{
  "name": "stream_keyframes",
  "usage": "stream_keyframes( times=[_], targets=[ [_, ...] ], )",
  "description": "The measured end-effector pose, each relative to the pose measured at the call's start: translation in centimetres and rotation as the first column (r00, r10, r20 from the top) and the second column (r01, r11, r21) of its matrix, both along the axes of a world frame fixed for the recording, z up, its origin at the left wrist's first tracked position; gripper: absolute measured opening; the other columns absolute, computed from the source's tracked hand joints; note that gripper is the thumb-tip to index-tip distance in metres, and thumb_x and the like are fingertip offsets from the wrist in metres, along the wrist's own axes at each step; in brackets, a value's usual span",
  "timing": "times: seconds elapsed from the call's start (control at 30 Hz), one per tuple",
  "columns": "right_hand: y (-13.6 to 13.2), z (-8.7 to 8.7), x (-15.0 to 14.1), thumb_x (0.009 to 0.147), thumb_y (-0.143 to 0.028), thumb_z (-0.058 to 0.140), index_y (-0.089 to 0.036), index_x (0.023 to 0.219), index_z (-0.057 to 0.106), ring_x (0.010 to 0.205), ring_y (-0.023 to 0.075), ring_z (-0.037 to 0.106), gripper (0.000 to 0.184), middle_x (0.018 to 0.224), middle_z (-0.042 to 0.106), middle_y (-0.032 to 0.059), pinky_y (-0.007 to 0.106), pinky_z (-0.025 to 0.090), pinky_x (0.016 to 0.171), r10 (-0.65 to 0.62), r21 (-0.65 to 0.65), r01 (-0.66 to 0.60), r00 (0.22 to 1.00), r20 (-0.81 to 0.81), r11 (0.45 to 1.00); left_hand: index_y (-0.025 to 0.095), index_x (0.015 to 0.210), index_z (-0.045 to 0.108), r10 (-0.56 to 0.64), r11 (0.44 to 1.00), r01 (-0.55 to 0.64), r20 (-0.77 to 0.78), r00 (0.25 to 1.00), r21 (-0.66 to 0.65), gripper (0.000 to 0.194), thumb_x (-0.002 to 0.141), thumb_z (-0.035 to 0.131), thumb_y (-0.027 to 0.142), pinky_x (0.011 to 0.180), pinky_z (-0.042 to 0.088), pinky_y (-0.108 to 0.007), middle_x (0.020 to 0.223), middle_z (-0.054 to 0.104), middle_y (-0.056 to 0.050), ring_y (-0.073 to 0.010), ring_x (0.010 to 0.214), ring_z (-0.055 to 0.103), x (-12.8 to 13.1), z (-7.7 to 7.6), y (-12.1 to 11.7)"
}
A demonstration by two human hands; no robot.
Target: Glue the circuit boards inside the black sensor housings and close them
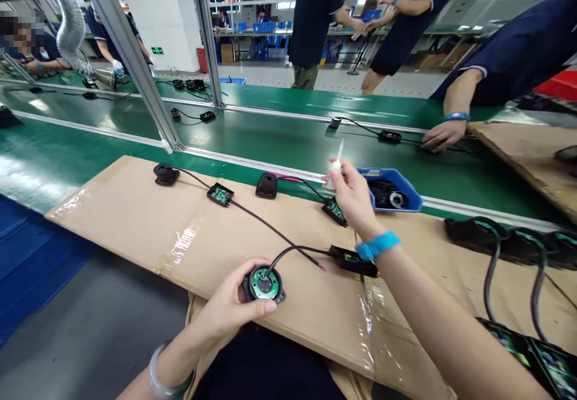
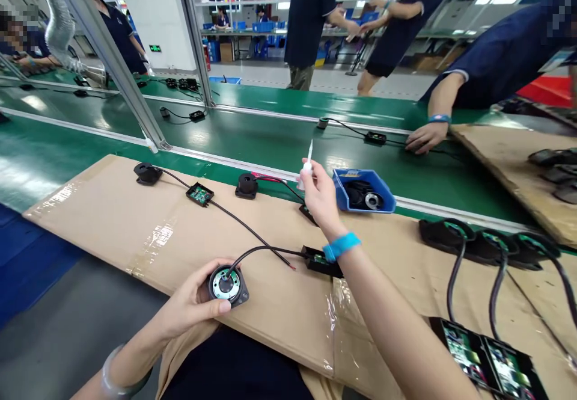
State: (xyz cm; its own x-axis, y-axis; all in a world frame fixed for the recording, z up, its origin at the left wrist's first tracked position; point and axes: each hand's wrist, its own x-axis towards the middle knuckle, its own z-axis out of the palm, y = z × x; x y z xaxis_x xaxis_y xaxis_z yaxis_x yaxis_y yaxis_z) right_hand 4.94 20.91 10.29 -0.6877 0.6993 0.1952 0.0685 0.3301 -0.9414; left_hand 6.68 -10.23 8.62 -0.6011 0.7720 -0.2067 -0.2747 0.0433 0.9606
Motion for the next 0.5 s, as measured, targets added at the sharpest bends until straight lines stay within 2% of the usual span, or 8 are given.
stream_keyframes(
  times=[0.07,0.1,0.2,0.27,0.33,0.43,0.5],
  targets=[
    [-2.3,1.0,3.6,0.093,-0.055,0.052,-0.026,0.125,0.054,0.072,0.0152,0.062,0.044,0.084,0.059,-0.0001,0.027,0.053,0.060,0.121,-0.092,-0.125,0.991,-0.053,0.988,0.018,0.124,0.059,-0.040,0.999,0.035,-0.148,0.988,-0.035,0.059,0.074,0.082,0.038,0.107,0.044,-0.040,0.132,0.056,-0.012,-0.0296,0.124,0.054,-0.1,-0.1,-0.2],
    [-3.6,1.3,5.5,0.089,-0.055,0.060,-0.027,0.120,0.054,0.065,0.0138,0.058,0.042,0.081,0.058,-0.0011,0.023,0.047,0.050,0.180,-0.210,-0.207,0.973,-0.142,0.956,0.019,0.125,0.058,-0.066,0.997,0.055,-0.214,0.975,-0.055,0.060,0.073,0.082,0.038,0.110,0.042,-0.043,0.135,0.054,-0.013,-0.0314,0.128,0.050,-0.1,-0.1,-0.2],
    [-6.9,1.2,10.7,0.081,-0.050,0.075,-0.025,0.094,0.059,0.050,0.0082,0.042,0.032,0.072,0.055,-0.0022,0.016,0.029,0.038,0.255,-0.513,-0.334,0.942,-0.219,0.791,0.023,0.129,0.057,-0.140,0.984,0.092,-0.340,0.930,-0.153,0.069,0.069,0.086,0.036,0.115,0.037,-0.048,0.143,0.048,-0.014,-0.0342,0.137,0.043,0.0,0.1,-0.5],
    [-8.3,0.5,13.3,0.080,-0.047,0.077,-0.022,0.087,0.063,0.047,0.0049,0.030,0.029,0.072,0.054,-0.0011,0.015,0.021,0.037,0.265,-0.629,-0.335,0.942,-0.206,0.702,0.027,0.132,0.056,-0.205,0.958,0.097,-0.411,0.888,-0.268,0.066,0.073,0.083,0.031,0.116,0.037,-0.049,0.149,0.042,-0.013,-0.0336,0.140,0.041,0.3,0.4,-0.6],
    [-9.3,-0.5,14.9,0.078,-0.043,0.079,-0.021,0.087,0.068,0.047,0.0029,0.024,0.026,0.078,0.055,0.0011,0.015,0.018,0.038,0.247,-0.701,-0.306,0.951,-0.188,0.645,0.031,0.134,0.054,-0.264,0.926,0.081,-0.479,0.837,-0.369,0.061,0.078,0.077,0.025,0.114,0.039,-0.049,0.152,0.039,-0.010,-0.0318,0.138,0.043,0.8,0.6,-0.7],
    [-10.0,-1.6,16.1,0.072,-0.037,0.083,-0.022,0.089,0.072,0.048,0.0021,0.025,0.026,0.084,0.056,0.0026,0.016,0.021,0.040,0.202,-0.768,-0.257,0.965,-0.168,0.587,0.035,0.135,0.051,-0.329,0.887,0.062,-0.533,0.780,-0.457,0.060,0.081,0.074,0.024,0.099,0.054,-0.043,0.151,0.040,-0.007,-0.0292,0.127,0.055,1.5,0.9,-0.7],
    [-10.4,-2.1,16.4,0.068,-0.034,0.086,-0.024,0.090,0.072,0.048,0.0017,0.025,0.027,0.083,0.057,0.0027,0.016,0.022,0.041,0.179,-0.789,-0.235,0.971,-0.161,0.568,0.038,0.134,0.050,-0.368,0.862,0.043,-0.565,0.739,-0.505,0.058,0.082,0.073,0.025,0.086,0.061,-0.041,0.149,0.040,-0.007,-0.0282,0.117,0.061,1.9,0.9,-0.6]
  ],
)
